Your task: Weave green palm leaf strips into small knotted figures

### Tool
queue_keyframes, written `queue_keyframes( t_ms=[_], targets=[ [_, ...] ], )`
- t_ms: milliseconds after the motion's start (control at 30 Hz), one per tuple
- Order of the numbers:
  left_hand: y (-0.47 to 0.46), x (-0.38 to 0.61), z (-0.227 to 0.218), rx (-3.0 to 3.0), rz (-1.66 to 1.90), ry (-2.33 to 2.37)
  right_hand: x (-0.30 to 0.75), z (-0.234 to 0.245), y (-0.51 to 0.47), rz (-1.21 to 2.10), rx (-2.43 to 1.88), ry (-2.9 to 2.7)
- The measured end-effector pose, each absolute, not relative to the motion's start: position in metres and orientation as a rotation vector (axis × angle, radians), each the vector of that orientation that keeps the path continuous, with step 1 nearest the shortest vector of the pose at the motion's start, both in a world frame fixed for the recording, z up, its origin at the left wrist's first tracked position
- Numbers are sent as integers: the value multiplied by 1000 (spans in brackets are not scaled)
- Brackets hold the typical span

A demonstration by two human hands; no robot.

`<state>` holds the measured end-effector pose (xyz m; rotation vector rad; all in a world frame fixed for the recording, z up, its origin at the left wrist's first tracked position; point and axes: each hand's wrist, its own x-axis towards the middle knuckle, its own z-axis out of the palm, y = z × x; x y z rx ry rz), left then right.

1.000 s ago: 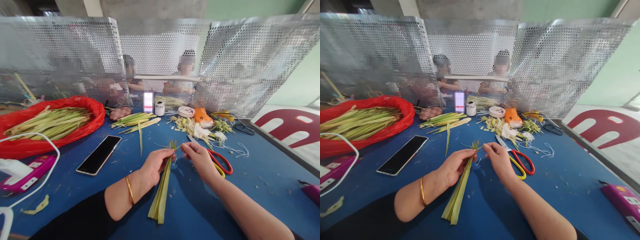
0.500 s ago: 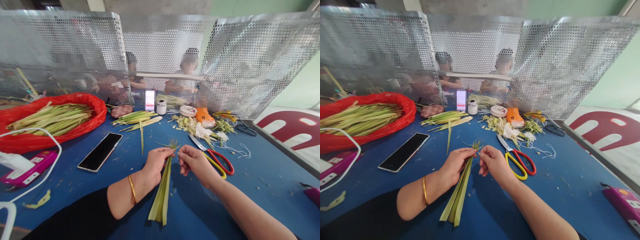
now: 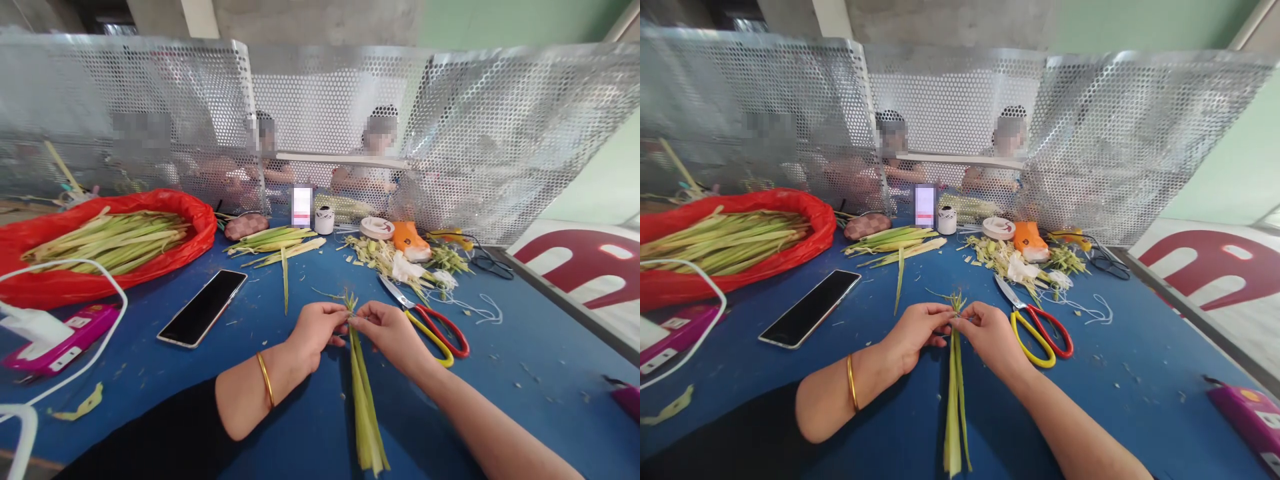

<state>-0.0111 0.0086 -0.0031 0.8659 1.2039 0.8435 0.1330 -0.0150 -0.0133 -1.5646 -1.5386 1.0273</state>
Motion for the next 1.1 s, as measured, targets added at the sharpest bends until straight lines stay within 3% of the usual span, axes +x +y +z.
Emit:
queue_keyframes(
  t_ms=[533, 1100],
  targets=[
    [16, -20, 3, 1137, 625, 1088, 138, -12, -11, 1195, -1614, -1336],
    [20, -24, -13, 1753, 632, 1349, 133, -12, -11, 1264, -1614, -1357]
  ],
)
